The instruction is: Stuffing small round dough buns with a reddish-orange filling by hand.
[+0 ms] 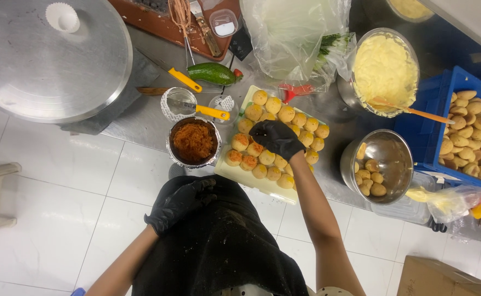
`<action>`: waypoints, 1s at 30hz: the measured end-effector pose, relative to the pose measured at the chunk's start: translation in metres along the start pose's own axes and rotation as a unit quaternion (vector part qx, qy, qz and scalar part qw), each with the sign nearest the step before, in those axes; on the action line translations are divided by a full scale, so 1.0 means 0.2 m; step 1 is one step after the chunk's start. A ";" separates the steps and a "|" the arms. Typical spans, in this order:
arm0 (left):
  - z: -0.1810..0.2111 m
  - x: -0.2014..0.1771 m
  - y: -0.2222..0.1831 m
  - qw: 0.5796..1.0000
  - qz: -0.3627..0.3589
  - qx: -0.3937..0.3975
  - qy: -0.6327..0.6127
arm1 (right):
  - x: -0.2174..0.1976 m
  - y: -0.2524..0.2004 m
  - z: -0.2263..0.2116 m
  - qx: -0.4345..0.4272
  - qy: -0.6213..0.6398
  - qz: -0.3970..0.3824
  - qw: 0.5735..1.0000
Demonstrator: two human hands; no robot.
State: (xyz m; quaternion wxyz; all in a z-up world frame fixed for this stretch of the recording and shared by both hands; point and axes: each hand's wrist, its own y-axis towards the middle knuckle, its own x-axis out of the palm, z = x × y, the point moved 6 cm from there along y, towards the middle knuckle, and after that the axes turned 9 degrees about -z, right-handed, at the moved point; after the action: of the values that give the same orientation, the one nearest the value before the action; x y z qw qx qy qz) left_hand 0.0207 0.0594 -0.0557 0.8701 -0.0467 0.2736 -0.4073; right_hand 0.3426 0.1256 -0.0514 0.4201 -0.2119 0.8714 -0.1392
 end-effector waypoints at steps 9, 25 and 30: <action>0.15 -0.10 -0.04 0.933 -0.005 -0.243 -0.264 | 0.29 0.23 0.17 0.011 -0.269 0.031 0.963; -0.72 0.47 0.00 0.942 -0.015 -0.164 -0.293 | 0.33 0.23 0.30 -0.065 -0.246 -0.059 0.965; -0.27 0.16 -0.03 0.963 -0.004 -0.111 -0.246 | 0.17 0.13 0.18 -0.002 -0.184 -0.078 0.980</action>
State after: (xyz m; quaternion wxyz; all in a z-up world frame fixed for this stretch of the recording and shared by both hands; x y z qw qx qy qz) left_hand 0.0062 0.0394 -0.1131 0.8984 -0.2427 0.0940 -0.3539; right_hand 0.3461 0.1290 -0.1069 0.5603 -0.3020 0.7605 -0.1281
